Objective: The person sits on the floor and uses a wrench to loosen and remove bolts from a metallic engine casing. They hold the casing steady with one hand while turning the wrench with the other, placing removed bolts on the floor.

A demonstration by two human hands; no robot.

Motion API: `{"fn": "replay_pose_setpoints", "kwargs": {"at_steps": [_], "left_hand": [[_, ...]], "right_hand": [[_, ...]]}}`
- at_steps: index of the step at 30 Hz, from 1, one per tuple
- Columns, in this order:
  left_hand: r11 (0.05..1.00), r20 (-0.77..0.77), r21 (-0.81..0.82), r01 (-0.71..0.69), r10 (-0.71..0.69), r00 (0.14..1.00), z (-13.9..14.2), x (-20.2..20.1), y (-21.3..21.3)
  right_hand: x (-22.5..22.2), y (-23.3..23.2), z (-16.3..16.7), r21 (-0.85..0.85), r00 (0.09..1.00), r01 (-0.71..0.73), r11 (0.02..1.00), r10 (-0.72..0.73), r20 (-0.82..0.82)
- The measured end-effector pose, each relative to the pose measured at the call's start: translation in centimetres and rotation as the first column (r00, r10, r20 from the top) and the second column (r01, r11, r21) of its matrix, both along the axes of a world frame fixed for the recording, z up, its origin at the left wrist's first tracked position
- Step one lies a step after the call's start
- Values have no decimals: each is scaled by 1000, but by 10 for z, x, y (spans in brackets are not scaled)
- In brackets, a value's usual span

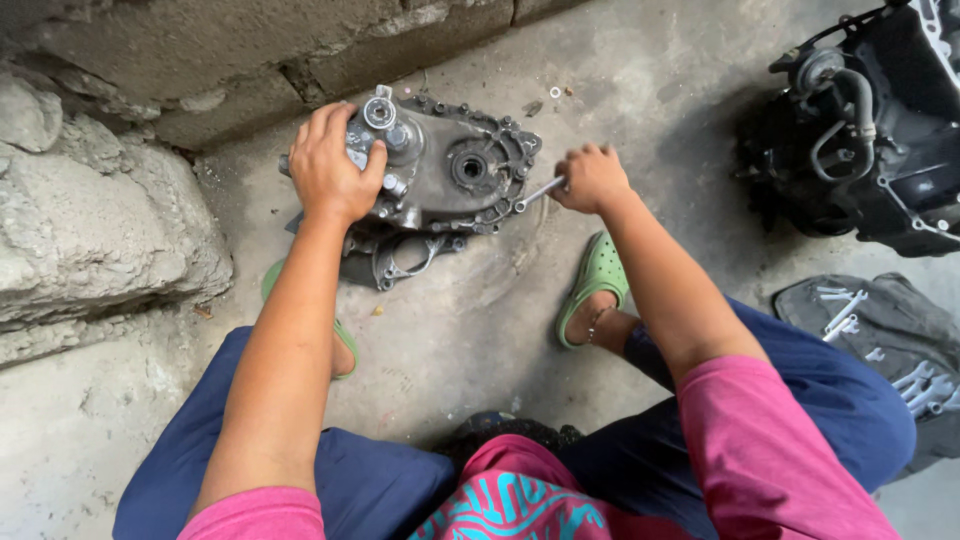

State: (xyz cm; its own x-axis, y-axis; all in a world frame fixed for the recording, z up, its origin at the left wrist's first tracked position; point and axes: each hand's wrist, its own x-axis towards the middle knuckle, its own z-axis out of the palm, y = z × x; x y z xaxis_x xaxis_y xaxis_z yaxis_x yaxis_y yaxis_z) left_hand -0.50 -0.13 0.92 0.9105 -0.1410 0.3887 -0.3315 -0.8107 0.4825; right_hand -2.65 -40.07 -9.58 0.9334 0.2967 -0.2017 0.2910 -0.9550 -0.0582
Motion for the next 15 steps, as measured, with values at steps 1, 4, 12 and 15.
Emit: {"fn": "replay_pose_setpoints", "kwargs": {"at_steps": [1, 4, 12, 15], "left_hand": [[1000, 2, -5, 2, -2, 1000, 1, 0, 0], [1000, -12, 16, -11, 11, 1000, 3, 0, -1], [1000, -6, 14, -16, 16, 1000, 0, 1, 0], [1000, 28, 16, -6, 5, 1000, -1, 0, 1]], "right_hand": [[6, 6, 14, -23, 999, -39, 999, 39, 23], [10, 16, 40, 23, 999, -14, 1000, 13, 50], [-99, 58, -48, 691, 687, 675, -259, -118, -717], [-122, 97, -79, 603, 609, 760, -241, -59, -791]]}}
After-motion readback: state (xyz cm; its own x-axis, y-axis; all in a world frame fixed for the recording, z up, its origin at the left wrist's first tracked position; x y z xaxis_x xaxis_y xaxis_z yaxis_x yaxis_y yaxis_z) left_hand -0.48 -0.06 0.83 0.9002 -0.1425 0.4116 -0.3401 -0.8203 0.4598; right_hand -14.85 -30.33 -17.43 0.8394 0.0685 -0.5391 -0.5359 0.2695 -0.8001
